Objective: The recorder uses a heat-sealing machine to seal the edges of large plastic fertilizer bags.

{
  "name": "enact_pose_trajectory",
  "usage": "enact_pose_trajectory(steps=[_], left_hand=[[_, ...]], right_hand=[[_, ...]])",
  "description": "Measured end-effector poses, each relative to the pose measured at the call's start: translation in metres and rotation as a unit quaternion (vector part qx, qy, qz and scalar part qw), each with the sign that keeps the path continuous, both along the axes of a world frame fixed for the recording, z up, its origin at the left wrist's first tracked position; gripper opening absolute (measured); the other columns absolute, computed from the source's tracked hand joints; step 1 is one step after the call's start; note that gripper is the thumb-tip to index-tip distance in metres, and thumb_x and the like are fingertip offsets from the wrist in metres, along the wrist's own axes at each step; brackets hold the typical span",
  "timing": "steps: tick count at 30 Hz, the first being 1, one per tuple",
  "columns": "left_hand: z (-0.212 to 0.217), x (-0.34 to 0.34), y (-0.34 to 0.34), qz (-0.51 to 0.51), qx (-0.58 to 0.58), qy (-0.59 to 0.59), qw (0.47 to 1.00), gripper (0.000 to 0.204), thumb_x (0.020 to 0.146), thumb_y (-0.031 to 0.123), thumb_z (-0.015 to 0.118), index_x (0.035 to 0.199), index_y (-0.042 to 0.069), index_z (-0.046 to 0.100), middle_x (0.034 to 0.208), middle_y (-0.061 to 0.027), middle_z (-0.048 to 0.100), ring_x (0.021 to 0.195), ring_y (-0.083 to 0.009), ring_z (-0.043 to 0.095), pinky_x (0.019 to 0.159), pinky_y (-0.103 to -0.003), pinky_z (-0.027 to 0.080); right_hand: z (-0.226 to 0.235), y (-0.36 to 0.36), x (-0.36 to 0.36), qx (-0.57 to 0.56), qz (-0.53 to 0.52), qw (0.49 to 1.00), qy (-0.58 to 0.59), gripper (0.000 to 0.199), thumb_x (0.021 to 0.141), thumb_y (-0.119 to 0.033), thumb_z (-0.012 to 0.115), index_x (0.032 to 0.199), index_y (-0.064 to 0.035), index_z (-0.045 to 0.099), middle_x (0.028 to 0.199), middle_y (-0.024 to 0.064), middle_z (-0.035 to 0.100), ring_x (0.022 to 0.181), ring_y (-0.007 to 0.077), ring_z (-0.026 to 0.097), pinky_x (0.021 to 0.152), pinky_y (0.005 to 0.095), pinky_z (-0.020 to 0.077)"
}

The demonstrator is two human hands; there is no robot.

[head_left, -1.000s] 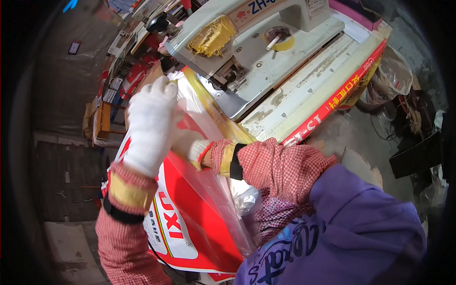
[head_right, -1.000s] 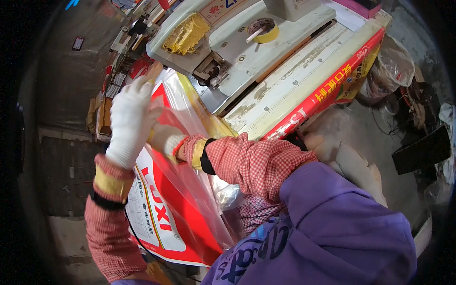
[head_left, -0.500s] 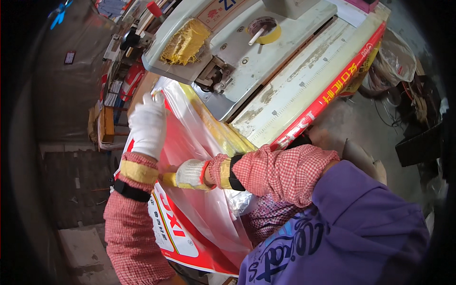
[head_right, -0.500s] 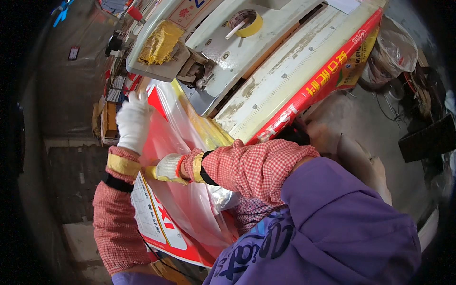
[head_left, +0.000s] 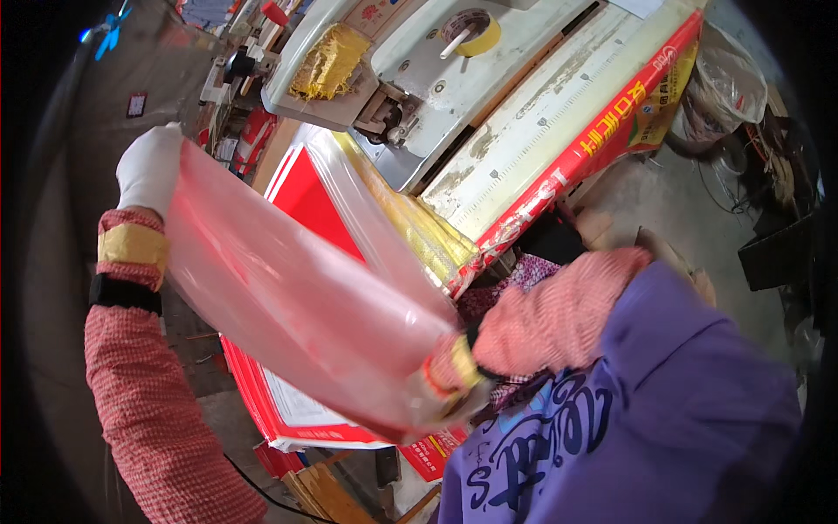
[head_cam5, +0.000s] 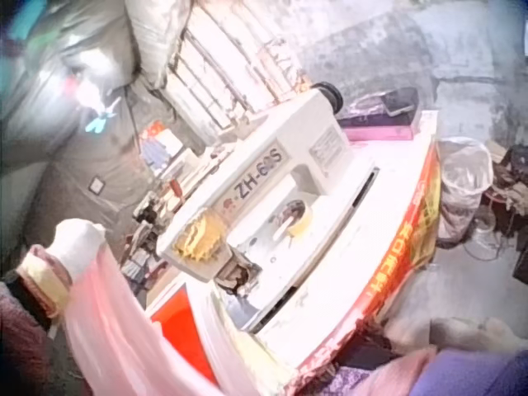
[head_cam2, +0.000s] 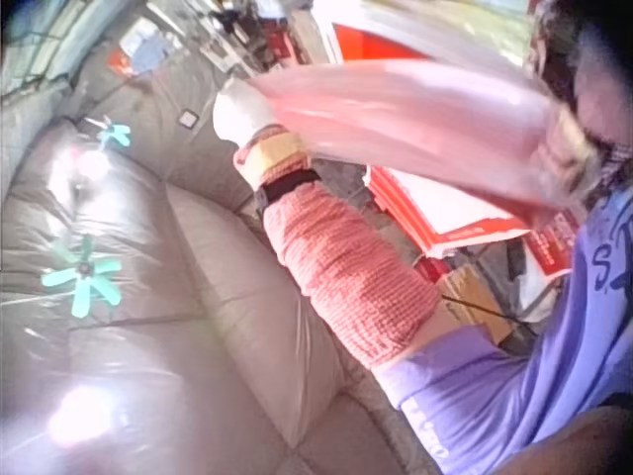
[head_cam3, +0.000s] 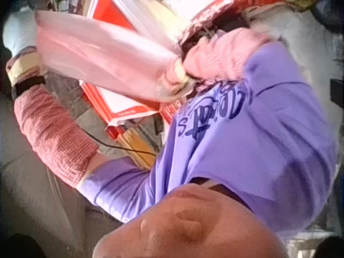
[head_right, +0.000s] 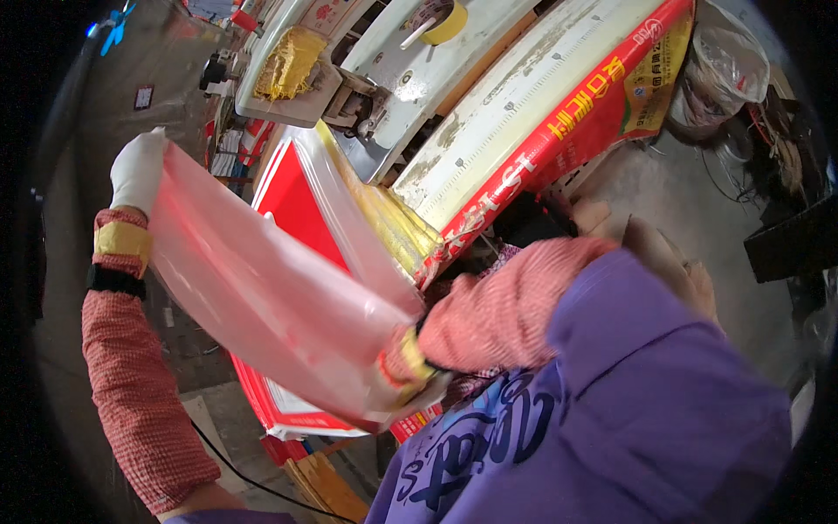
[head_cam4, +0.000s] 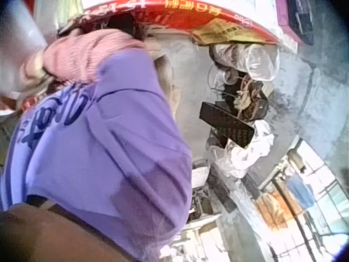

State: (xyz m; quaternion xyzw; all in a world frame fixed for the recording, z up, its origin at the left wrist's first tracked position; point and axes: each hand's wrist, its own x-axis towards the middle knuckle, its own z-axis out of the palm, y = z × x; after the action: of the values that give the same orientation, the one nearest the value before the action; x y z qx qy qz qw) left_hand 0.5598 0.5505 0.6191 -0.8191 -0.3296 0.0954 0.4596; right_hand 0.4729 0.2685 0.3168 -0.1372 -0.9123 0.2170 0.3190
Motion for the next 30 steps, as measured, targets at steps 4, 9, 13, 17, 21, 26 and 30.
enact_pose_trajectory(steps=[4,9,13,17,21,26,30], left_hand=[[0.01,-0.017,-0.013,-0.017,-0.025,-0.014,0.999,0.043,0.095,0.034,0.035,0.093,0.005,0.067,0.1,-0.0179,0.066,0.096,-0.0364,0.061,0.083,-0.044,0.046],[0.008,-0.02,-0.02,-0.014,-0.04,-0.049,0.998,0.041,0.094,0.035,0.039,0.097,0.005,0.066,0.102,-0.0181,0.066,0.097,-0.0363,0.061,0.084,-0.042,0.044],[0.001,-0.014,-0.028,0.008,-0.048,-0.048,0.998,0.039,0.092,0.035,0.042,0.098,0.006,0.067,0.102,-0.0174,0.066,0.097,-0.0364,0.061,0.084,-0.042,0.045],[-0.008,-0.012,-0.028,-0.024,-0.042,-0.045,0.998,0.037,0.091,0.034,0.043,0.098,0.006,0.067,0.102,-0.0167,0.066,0.098,-0.0359,0.061,0.083,-0.042,0.046],[-0.013,-0.009,-0.023,-0.011,-0.042,-0.028,0.999,0.036,0.091,0.034,0.044,0.097,0.007,0.067,0.102,-0.0167,0.067,0.1,-0.0353,0.061,0.084,-0.042,0.047],[-0.025,-0.002,-0.018,-0.039,-0.039,-0.018,0.998,0.039,0.092,0.035,0.042,0.095,0.006,0.067,0.099,-0.0168,0.067,0.096,-0.0359,0.062,0.084,-0.042,0.047],[-0.019,-0.009,0.018,-0.032,-0.152,-0.128,0.98,0.044,0.094,0.038,0.039,0.09,0.003,0.066,0.094,-0.017,0.067,0.093,-0.0346,0.062,0.082,-0.04,0.047]], right_hand=[[0.014,-0.007,0.072,-0.117,-0.168,0.978,0.05,0.02,0.086,-0.015,0.056,0.099,-0.0022,0.063,0.087,0.0101,0.066,0.077,0.0274,0.063,0.068,0.035,0.0511],[0.005,-0.006,0.127,-0.336,-0.424,0.799,0.264,0.017,0.088,-0.011,0.055,0.1,-0.0033,0.063,0.084,0.0089,0.066,0.073,0.0235,0.063,0.065,0.0324,0.0504],[0.012,0.0,0.145,-0.059,-0.611,0.679,0.404,0.038,0.081,-0.009,0.065,0.117,-0.0036,0.057,0.091,0.0103,0.066,0.081,0.0205,0.064,0.07,0.0323,0.0513],[0.034,0.002,0.157,-0.328,-0.546,0.723,0.269,0.048,0.076,-0.008,0.068,0.122,-0.0034,0.054,0.086,0.0106,0.065,0.077,0.024,0.063,0.069,0.0339,0.0507],[0.045,-0.017,0.143,-0.056,-0.575,0.758,0.301,0.05,0.079,-0.007,0.066,0.127,-0.0031,0.051,0.083,0.01,0.065,0.071,0.0239,0.061,0.066,0.0362,0.0494],[0.045,-0.001,0.149,-0.374,-0.52,0.74,0.204,0.043,0.079,-0.02,0.066,0.117,-0.0038,0.058,0.083,0.011,0.065,0.071,0.0238,0.063,0.065,0.037,0.0495],[0.041,0.02,0.166,-0.426,-0.435,0.792,0.039,0.038,0.078,-0.027,0.063,0.107,-0.0032,0.061,0.086,0.0153,0.066,0.076,0.0302,0.064,0.069,0.0406,0.0498]])
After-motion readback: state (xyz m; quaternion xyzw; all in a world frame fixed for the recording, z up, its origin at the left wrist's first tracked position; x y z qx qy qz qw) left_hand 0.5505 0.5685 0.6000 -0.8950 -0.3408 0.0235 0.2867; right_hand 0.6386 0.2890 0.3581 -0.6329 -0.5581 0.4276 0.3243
